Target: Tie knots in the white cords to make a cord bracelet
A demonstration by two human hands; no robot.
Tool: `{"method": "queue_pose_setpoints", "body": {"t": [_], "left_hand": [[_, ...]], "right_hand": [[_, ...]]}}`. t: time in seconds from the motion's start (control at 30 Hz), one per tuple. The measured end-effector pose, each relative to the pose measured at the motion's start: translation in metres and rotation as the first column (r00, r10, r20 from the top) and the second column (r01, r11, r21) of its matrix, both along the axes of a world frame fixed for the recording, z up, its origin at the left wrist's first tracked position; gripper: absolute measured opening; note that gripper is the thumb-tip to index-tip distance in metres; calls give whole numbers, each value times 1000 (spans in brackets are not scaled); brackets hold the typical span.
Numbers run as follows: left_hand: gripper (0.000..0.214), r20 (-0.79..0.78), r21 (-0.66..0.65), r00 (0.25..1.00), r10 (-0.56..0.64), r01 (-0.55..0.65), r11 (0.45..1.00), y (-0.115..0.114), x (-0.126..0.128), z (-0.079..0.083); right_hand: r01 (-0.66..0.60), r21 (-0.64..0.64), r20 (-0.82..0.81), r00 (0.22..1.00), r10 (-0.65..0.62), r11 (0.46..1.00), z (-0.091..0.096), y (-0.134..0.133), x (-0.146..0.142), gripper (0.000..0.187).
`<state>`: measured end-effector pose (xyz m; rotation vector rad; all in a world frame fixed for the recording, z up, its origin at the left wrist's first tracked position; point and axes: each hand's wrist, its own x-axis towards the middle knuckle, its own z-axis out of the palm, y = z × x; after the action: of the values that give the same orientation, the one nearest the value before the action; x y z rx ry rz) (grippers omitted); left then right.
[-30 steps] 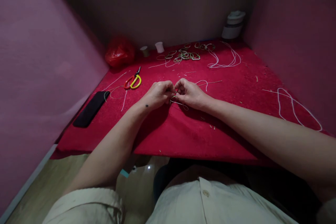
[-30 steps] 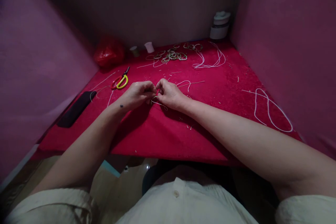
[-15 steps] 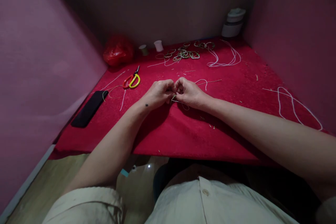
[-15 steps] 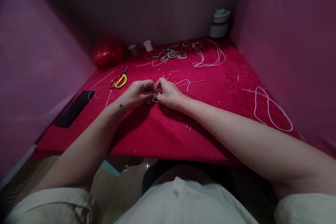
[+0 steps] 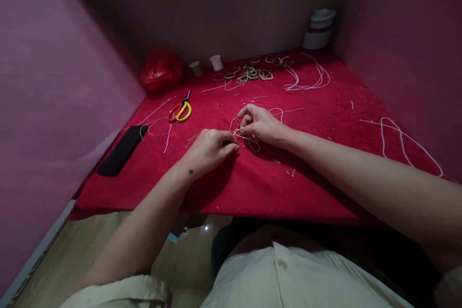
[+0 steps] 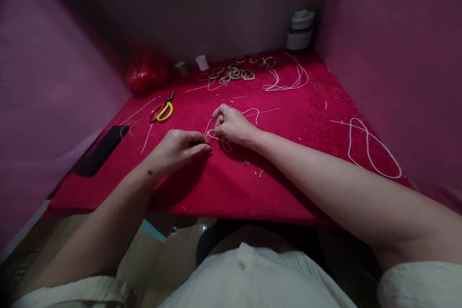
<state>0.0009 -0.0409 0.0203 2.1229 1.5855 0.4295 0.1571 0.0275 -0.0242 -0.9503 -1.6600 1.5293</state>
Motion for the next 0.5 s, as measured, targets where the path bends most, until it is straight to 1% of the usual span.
{"method": "queue_pose_setpoints", "body": {"t": [0.03,0.1,0.17,0.27,0.4,0.5], "left_hand": [[10,-70,60,997,19,-14,998,-2,3,-5],[17,-156,139,985,80,-58,989,-2,9,-15],[24,-197,170,971,138,-104,980,1,13,-23],[25,-250,209,948,198,-146,967,7,16,-30],[21,-232,239,952,201,-144,960,9,16,-31],[17,-207,198,965,160,-119,973,7,11,-25]], "right_hand": [[3,-5,0,1000,-3,1000,0,0,0,37],[7,-16,-2,1000,-7,1000,0,1,-1,37],[14,-19,-5,1000,-14,1000,1,1,-1,36],[16,-9,-7,1000,-16,1000,2,2,-2,35],[-7,-1,-5,1000,7,1000,1,1,-1,34],[-28,16,-2,1000,28,999,-1,1,0,33]]}}
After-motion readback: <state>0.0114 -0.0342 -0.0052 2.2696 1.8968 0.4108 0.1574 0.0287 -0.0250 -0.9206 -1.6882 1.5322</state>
